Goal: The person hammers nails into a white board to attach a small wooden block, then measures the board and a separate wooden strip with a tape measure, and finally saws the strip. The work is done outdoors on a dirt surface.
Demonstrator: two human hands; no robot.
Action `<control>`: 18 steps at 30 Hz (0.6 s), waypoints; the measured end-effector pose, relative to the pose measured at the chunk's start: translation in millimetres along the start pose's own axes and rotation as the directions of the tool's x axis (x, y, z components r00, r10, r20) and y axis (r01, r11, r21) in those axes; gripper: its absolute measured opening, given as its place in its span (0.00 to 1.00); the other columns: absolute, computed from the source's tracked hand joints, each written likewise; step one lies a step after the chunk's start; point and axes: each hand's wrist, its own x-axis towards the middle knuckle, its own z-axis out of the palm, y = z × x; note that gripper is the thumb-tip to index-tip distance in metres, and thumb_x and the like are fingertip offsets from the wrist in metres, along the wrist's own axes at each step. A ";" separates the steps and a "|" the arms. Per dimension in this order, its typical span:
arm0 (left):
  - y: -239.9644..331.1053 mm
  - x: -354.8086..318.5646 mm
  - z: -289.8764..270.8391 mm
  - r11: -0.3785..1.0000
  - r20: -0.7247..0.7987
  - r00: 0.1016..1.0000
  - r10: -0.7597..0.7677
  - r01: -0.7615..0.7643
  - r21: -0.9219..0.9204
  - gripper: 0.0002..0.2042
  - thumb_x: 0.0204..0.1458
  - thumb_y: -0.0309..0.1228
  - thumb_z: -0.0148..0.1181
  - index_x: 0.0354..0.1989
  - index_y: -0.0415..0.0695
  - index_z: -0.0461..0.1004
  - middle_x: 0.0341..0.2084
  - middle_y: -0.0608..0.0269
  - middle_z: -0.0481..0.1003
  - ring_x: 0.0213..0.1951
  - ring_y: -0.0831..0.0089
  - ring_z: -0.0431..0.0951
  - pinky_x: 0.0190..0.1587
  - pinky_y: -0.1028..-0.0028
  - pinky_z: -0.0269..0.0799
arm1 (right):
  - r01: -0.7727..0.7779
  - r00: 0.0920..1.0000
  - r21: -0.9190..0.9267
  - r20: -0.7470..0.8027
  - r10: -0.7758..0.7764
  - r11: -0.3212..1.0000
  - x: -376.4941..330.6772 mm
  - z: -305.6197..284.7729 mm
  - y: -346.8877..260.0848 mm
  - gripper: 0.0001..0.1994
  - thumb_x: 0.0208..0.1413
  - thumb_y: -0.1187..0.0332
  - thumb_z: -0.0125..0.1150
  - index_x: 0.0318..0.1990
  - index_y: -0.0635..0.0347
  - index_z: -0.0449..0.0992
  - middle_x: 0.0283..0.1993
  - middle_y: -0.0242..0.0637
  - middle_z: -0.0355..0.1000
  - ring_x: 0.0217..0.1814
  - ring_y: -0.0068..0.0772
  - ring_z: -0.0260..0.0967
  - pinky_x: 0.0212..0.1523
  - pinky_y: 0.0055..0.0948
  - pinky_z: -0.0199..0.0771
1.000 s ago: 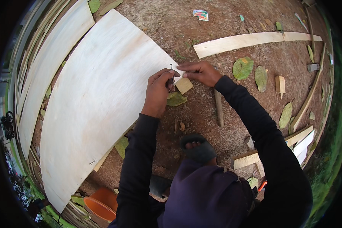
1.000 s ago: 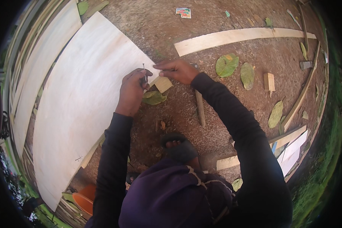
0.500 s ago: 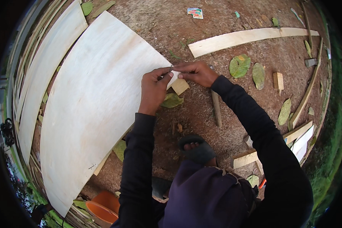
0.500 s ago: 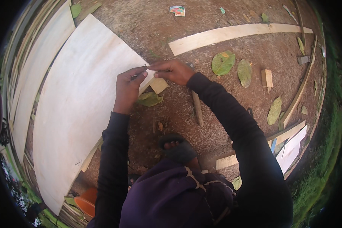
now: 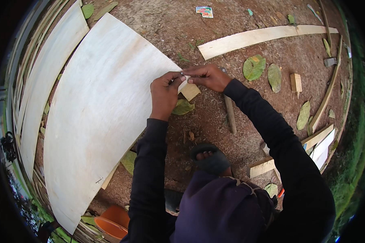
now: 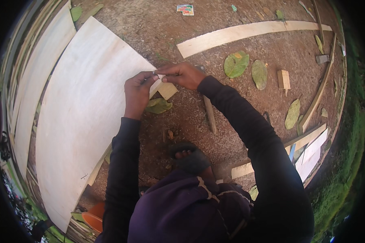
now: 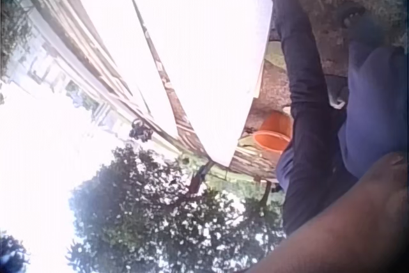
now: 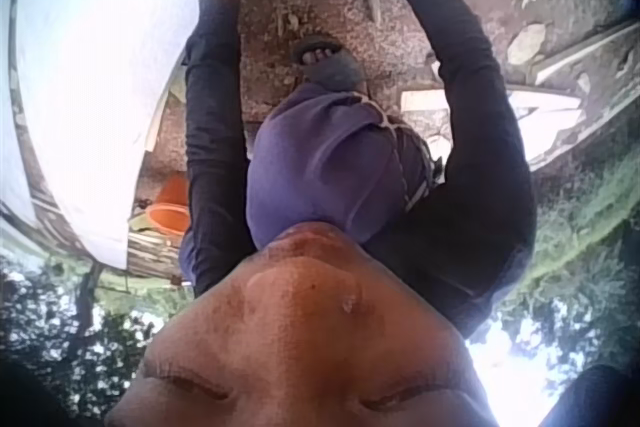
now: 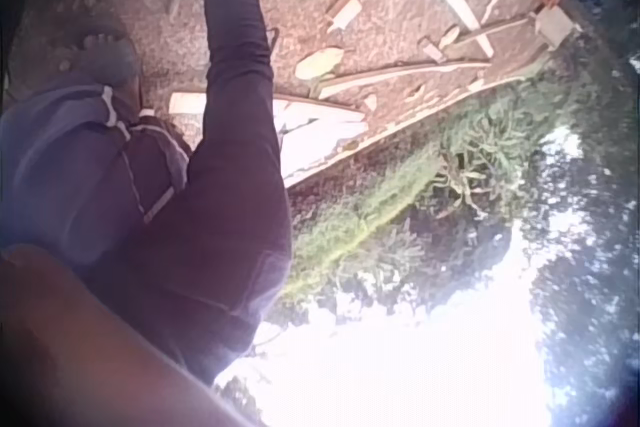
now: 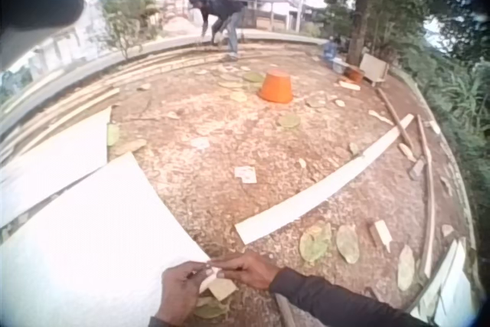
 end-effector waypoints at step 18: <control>-1.6 -4.9 1.7 0.985 -0.011 0.995 0.099 -0.097 0.143 0.08 0.62 0.28 0.63 0.45 0.39 0.82 0.34 0.53 0.84 0.37 0.69 0.83 0.45 0.69 0.76 | 0.036 0.999 -0.027 0.002 -0.036 0.999 0.6 0.4 2.7 0.21 0.64 0.64 0.66 0.63 0.56 0.78 0.64 0.46 0.76 0.68 0.39 0.72 0.69 0.38 0.68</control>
